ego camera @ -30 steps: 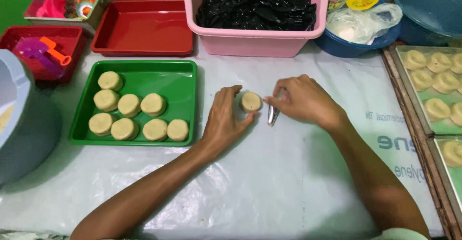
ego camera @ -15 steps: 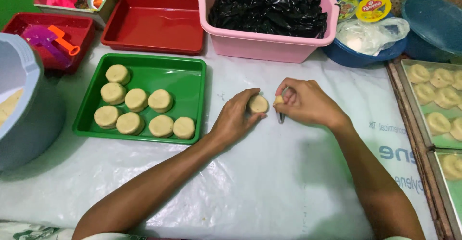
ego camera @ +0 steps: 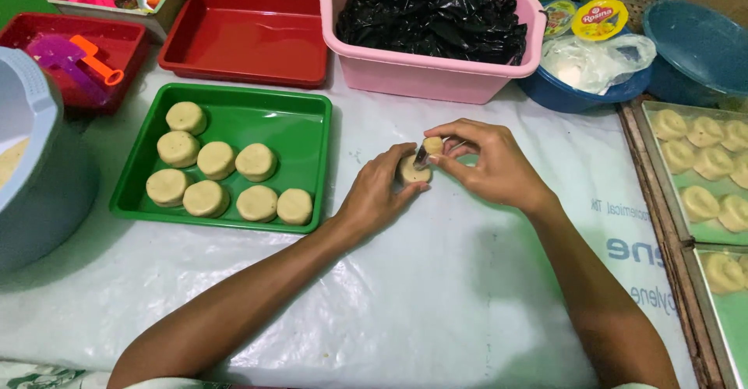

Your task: Shaping dough into rounds and using a metal tip to create indentations before placing them on baking trays.

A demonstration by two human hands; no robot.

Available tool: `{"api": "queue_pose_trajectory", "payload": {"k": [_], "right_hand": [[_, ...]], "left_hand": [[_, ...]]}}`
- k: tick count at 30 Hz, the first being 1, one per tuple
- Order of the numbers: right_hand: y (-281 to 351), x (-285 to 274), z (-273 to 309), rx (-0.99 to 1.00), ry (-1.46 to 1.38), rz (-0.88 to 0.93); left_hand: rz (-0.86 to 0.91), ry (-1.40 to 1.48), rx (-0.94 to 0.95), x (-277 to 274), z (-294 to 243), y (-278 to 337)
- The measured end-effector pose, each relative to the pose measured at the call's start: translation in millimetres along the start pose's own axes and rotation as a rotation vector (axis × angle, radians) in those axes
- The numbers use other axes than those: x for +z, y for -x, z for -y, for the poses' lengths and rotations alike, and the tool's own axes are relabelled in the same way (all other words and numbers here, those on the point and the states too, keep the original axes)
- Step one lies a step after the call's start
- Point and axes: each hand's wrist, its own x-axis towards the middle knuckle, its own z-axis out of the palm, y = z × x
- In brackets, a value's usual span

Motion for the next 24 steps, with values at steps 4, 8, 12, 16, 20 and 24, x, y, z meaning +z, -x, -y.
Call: {"api": "queue_pose_trajectory", "payload": {"k": [4,8,12,16,20,24], "right_hand": [[0,0,0,-0.02,0.031,0.024],[1,-2,3,-0.063,0.075,0.043],[0,-3,2,-0.094,0.111,0.047],[1,-2,2,-0.127,0.145,0.056],[1,2,2,-0.185,0.24,0.036],[1,6,-3,-0.218,0.316,0.012]], "left_hand": [[0.005,-0.004,0.016,2,5,-1],[0.004,-0.007,0.023,2,6,0],[0.006,-0.005,0.026,1,5,0],[-0.005,-0.007,0.038,2,6,0],[0.011,-0.014,0.027,0,2,0],[0.017,-0.019,0.033,-3,-2,1]]}}
